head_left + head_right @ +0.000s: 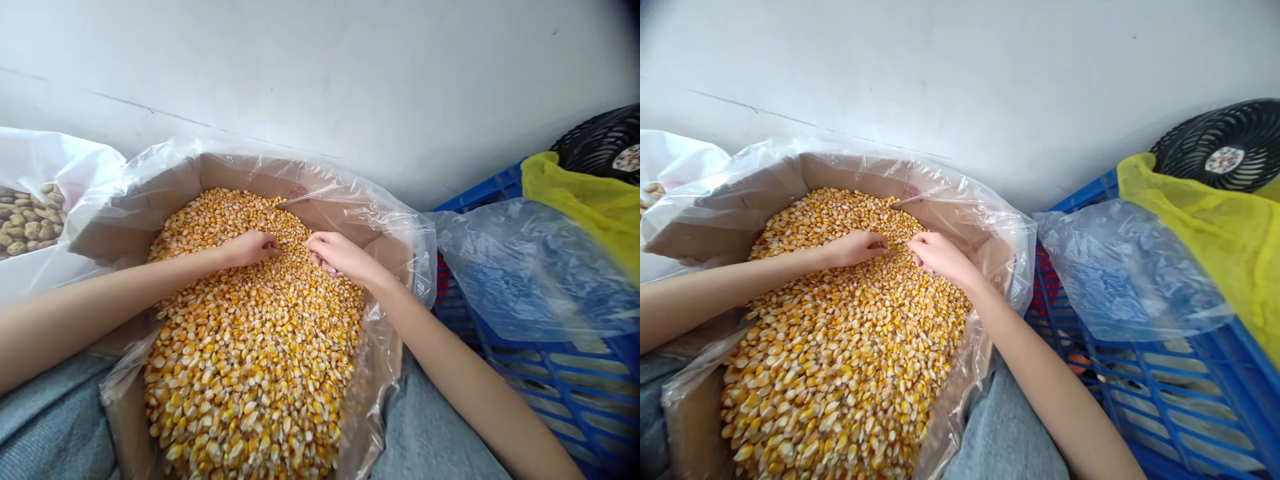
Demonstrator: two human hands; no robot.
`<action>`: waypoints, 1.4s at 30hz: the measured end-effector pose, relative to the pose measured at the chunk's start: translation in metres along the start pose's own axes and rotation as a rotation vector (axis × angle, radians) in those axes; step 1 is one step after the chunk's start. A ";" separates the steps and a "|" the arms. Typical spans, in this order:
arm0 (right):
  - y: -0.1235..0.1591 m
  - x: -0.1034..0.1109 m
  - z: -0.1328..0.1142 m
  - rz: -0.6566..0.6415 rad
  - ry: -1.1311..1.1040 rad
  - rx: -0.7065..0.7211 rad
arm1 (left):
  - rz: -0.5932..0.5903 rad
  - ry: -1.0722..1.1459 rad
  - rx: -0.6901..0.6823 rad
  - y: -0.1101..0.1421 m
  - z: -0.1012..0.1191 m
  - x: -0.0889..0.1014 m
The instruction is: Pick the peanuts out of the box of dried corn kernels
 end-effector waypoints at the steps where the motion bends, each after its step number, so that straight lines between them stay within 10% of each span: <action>1: 0.000 -0.003 0.002 -0.032 -0.113 -0.023 | 0.015 0.019 0.034 0.000 -0.007 0.004; 12: -0.007 -0.009 0.005 -0.059 -0.107 -0.004 | 0.039 -0.234 0.040 -0.008 0.008 -0.011; 20: -0.001 -0.017 -0.002 -0.185 -0.839 -0.143 | -0.143 1.486 0.047 -0.002 -0.003 0.013; 24: -0.002 -0.012 -0.006 -0.164 -1.132 -0.164 | -0.171 1.756 0.108 0.004 -0.003 0.020; 36: -0.008 -0.003 0.009 0.020 -1.376 -0.222 | -0.073 0.793 0.109 0.011 -0.025 0.031; 42: -0.001 0.008 -0.001 0.082 -0.994 -0.089 | 0.066 -0.087 -0.163 0.004 -0.013 0.028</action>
Point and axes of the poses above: each hand's wrist, its own y-axis away from the middle knuckle, its own x-axis out of the back of the hand, z = x × y, the point moved 9 cm from there along -y, towards the middle knuckle, and after that the axes turned 15 degrees about -y, right-handed, at the moved point
